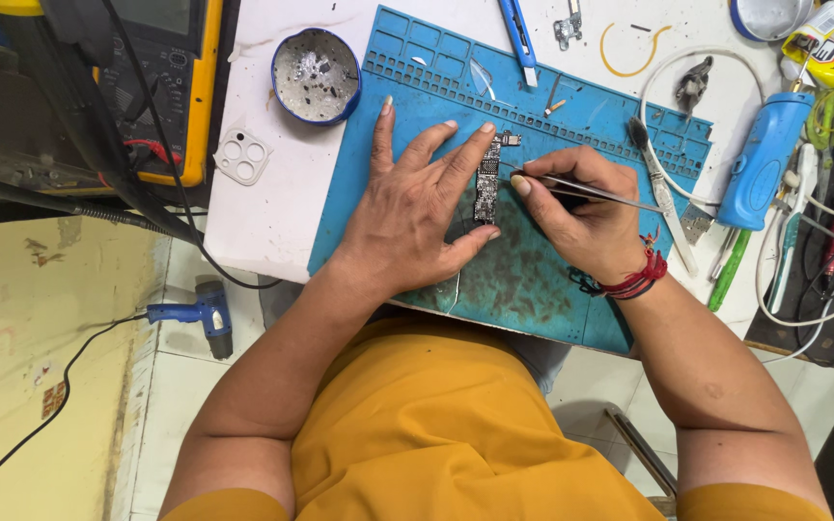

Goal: The person solders components on a small circuit board at a workbench, holding the board with tweezers while applying a soldering iron to its contacts. They reposition the board, work on different sections, and use a solder wire spool and a hot air tool nearby during the repair.

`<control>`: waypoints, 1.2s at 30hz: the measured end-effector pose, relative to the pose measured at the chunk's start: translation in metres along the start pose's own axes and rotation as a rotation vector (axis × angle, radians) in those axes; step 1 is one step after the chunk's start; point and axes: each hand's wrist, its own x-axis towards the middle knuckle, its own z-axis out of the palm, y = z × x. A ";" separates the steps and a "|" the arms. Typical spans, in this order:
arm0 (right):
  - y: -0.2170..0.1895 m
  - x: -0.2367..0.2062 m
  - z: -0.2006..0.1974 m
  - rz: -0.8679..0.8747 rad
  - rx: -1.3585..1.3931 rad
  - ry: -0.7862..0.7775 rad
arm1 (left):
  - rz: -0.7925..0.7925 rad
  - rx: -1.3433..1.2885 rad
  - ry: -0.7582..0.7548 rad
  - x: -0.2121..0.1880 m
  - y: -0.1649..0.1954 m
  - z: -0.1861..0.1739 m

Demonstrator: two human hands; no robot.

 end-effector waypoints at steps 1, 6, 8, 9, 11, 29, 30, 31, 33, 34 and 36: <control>0.000 0.000 0.000 -0.003 0.005 -0.007 | 0.000 0.000 -0.001 0.000 0.000 0.000; 0.002 -0.002 0.000 -0.031 0.027 0.030 | -0.015 -0.005 -0.025 0.001 0.001 -0.004; 0.002 -0.004 -0.001 -0.008 0.081 0.079 | -0.005 -0.009 -0.027 0.001 0.001 -0.005; 0.003 -0.004 -0.001 0.002 0.109 0.102 | 0.011 -0.008 -0.013 0.001 0.001 -0.005; 0.004 -0.005 -0.002 0.017 0.149 0.114 | 0.017 -0.009 0.033 0.000 0.001 -0.006; -0.004 -0.001 -0.003 -0.062 0.008 -0.010 | 0.012 -0.083 0.153 -0.005 -0.002 0.003; -0.005 0.000 -0.003 -0.059 0.007 -0.011 | 0.012 -0.082 0.152 -0.004 -0.002 0.002; -0.005 0.000 -0.003 -0.054 0.005 -0.011 | 0.013 -0.081 0.151 -0.004 -0.002 0.002; -0.006 0.001 -0.003 -0.045 0.001 -0.010 | 0.013 -0.080 0.154 -0.004 -0.002 0.001; -0.006 0.001 -0.003 -0.053 -0.007 -0.011 | 0.013 -0.079 0.155 -0.004 -0.002 0.001; -0.006 0.002 -0.003 -0.068 -0.022 -0.013 | 0.012 -0.084 0.157 -0.003 -0.002 0.000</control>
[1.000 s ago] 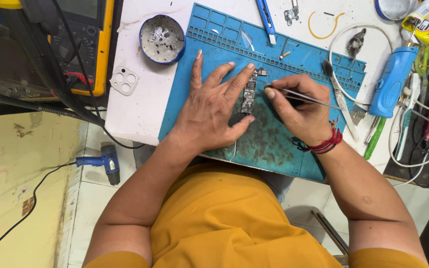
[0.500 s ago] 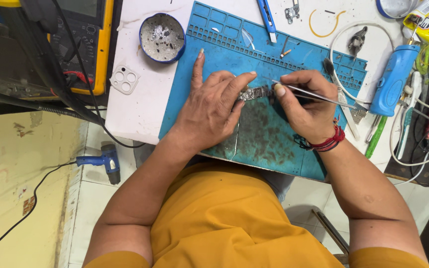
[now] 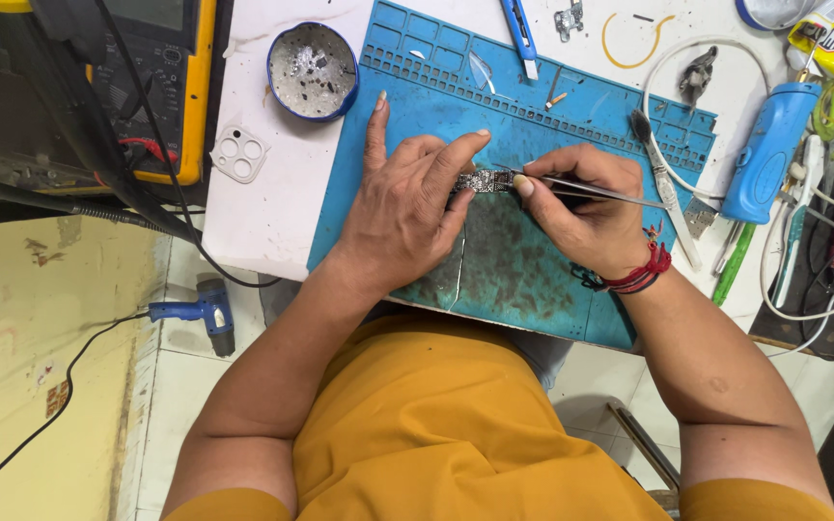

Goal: The person solders components on a small circuit board at a workbench, holding the board with tweezers while applying a soldering iron to its contacts. They reposition the board, work on different sections, and use a solder wire spool and a hot air tool nearby during the repair.

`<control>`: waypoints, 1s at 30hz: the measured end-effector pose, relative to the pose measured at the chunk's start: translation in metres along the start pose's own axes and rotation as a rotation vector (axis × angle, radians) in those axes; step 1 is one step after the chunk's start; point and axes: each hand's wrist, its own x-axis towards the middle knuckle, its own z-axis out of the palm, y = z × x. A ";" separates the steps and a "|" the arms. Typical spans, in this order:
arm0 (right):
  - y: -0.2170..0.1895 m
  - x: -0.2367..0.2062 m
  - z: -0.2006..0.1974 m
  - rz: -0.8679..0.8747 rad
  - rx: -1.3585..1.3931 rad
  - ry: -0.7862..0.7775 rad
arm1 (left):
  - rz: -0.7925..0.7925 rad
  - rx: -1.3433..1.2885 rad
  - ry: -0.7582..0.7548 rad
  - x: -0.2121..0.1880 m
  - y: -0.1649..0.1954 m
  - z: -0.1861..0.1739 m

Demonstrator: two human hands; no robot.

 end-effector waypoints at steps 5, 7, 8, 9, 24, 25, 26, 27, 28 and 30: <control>0.001 0.000 0.000 0.008 0.011 0.006 | -0.005 -0.001 -0.004 0.000 0.000 0.000; 0.001 0.000 0.000 0.018 0.021 0.004 | -0.007 -0.003 -0.011 0.000 0.000 0.001; 0.001 0.000 0.000 0.020 0.022 0.004 | -0.008 0.001 -0.011 0.000 0.000 0.001; 0.001 -0.001 0.000 0.023 0.022 0.004 | -0.008 0.005 -0.011 0.000 0.000 0.001; 0.002 -0.001 0.000 0.027 0.052 -0.012 | -0.009 -0.005 -0.006 0.000 0.000 0.003; 0.002 -0.001 0.000 0.031 0.058 -0.009 | -0.008 -0.007 -0.005 0.000 0.000 0.002; 0.002 -0.001 0.001 0.034 0.064 -0.006 | -0.008 -0.007 -0.006 0.000 0.000 0.002; 0.002 -0.001 0.001 0.037 0.069 -0.002 | -0.008 -0.007 -0.008 0.000 0.000 0.002; 0.002 -0.001 0.000 0.032 0.059 -0.007 | -0.009 -0.007 -0.010 -0.001 0.000 0.002; 0.002 -0.001 0.000 0.022 0.038 -0.018 | -0.009 -0.010 -0.006 -0.001 0.000 0.002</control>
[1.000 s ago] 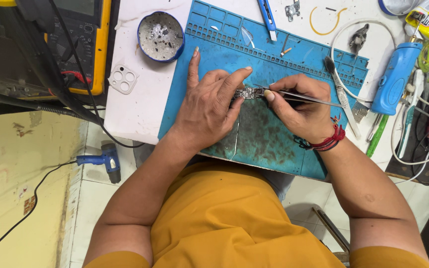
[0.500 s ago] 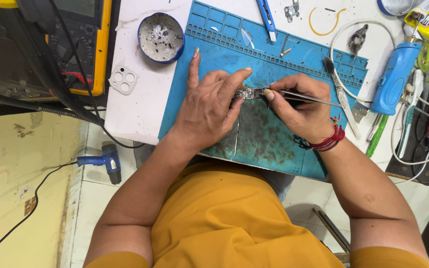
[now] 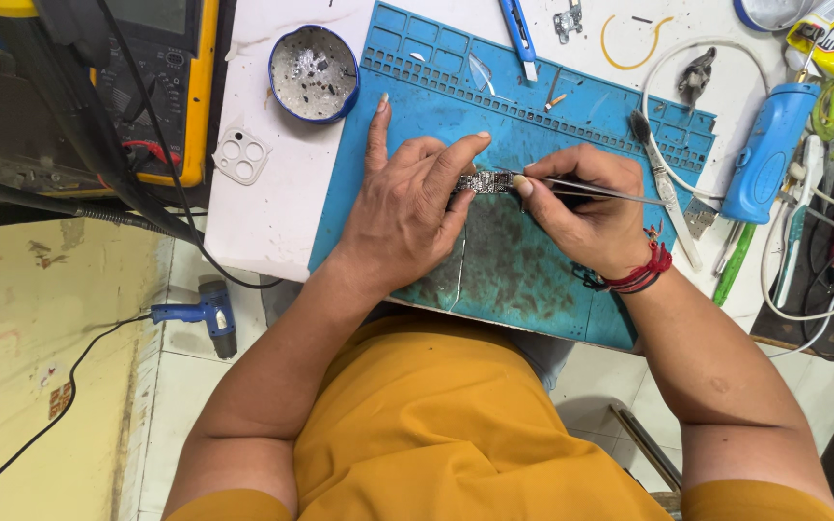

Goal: The person solders components on a small circuit board at a workbench, holding the board with tweezers while applying a soldering iron to its contacts. They reposition the board, work on different sections, and use a solder wire spool and a hot air tool nearby during the repair.

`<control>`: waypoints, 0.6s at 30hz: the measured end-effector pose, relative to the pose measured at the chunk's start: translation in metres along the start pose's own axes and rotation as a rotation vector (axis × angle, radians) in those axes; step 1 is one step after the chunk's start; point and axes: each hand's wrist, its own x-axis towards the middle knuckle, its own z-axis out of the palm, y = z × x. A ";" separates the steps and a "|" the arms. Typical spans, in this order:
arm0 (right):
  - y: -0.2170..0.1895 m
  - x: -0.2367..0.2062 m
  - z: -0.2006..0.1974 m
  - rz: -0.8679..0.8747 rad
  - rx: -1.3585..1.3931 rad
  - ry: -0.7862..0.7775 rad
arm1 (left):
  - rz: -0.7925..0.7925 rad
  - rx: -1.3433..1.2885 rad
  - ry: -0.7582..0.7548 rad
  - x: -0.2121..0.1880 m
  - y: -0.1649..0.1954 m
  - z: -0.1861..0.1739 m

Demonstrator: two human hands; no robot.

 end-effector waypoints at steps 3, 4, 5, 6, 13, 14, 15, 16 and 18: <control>0.000 -0.001 0.000 0.019 0.019 0.008 | -0.005 -0.001 -0.007 0.000 0.000 0.000; 0.001 -0.001 0.000 0.013 0.005 0.006 | -0.007 -0.001 -0.011 0.000 0.000 0.000; 0.001 0.000 0.000 0.008 -0.010 0.004 | -0.004 0.000 -0.008 0.000 0.000 0.000; 0.001 0.000 0.000 0.004 -0.023 0.003 | -0.002 0.001 -0.006 0.000 -0.001 -0.001; 0.002 0.000 0.001 0.003 -0.026 0.007 | -0.003 0.010 -0.007 0.000 -0.001 -0.002; 0.002 0.000 0.001 0.001 -0.024 0.007 | -0.002 0.009 -0.009 0.000 0.000 -0.002; 0.002 0.000 0.001 -0.001 -0.023 0.007 | -0.001 0.007 -0.010 0.000 0.000 -0.002; 0.002 0.001 0.001 -0.001 -0.021 0.006 | 0.000 0.006 -0.011 0.000 0.000 -0.002; 0.002 0.001 0.001 -0.002 -0.017 0.004 | 0.000 0.009 -0.011 0.000 -0.001 -0.002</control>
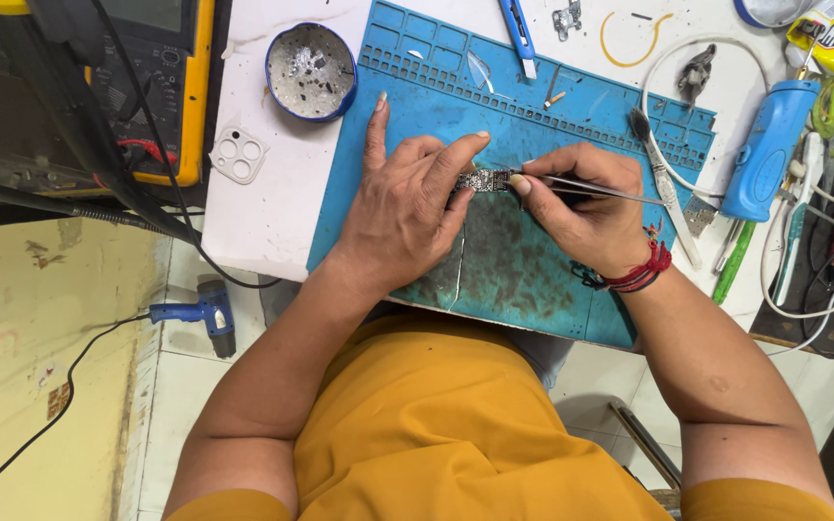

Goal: The person solders components on a small circuit board at a workbench, holding the board with tweezers while applying a soldering iron to its contacts. They reposition the board, work on different sections, and use a solder wire spool and a hot air tool nearby during the repair.

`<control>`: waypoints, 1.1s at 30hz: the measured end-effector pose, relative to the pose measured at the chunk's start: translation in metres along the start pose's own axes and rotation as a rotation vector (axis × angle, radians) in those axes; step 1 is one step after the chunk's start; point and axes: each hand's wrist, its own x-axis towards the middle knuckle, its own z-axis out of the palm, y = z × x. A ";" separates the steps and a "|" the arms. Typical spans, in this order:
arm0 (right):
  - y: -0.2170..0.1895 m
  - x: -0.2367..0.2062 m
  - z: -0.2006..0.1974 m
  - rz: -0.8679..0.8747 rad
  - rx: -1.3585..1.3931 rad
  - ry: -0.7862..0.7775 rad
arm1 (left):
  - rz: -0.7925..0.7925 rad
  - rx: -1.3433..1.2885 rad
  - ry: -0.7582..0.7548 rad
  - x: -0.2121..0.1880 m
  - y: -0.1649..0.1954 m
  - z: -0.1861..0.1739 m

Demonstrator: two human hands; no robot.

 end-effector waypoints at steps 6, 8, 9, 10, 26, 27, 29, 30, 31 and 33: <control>-0.001 0.000 0.000 0.005 0.010 -0.003 | -0.010 0.007 0.003 -0.001 0.001 0.001; -0.001 0.000 0.000 -0.008 -0.014 -0.001 | -0.010 0.006 -0.001 -0.001 0.000 0.001; -0.001 0.000 -0.001 -0.015 -0.026 0.000 | -0.007 0.006 -0.002 -0.001 0.000 0.002; -0.001 0.000 -0.001 -0.009 -0.019 -0.001 | -0.004 0.005 -0.002 -0.001 0.000 0.002; 0.000 -0.001 0.000 -0.023 -0.005 -0.017 | -0.009 0.006 -0.005 -0.001 0.001 0.002; 0.001 -0.001 0.000 -0.030 -0.016 -0.017 | -0.012 0.005 -0.010 -0.001 0.001 0.002; 0.002 -0.001 0.000 -0.024 0.005 -0.011 | -0.014 0.003 -0.013 -0.001 0.001 0.003; 0.002 -0.002 0.001 -0.021 0.016 -0.008 | -0.012 0.003 -0.013 -0.001 0.001 0.003; 0.002 -0.002 0.000 -0.027 0.009 -0.013 | -0.009 0.004 -0.012 -0.001 0.000 0.003; 0.002 -0.002 0.000 -0.039 -0.005 -0.022 | -0.009 0.004 -0.010 -0.001 0.000 0.003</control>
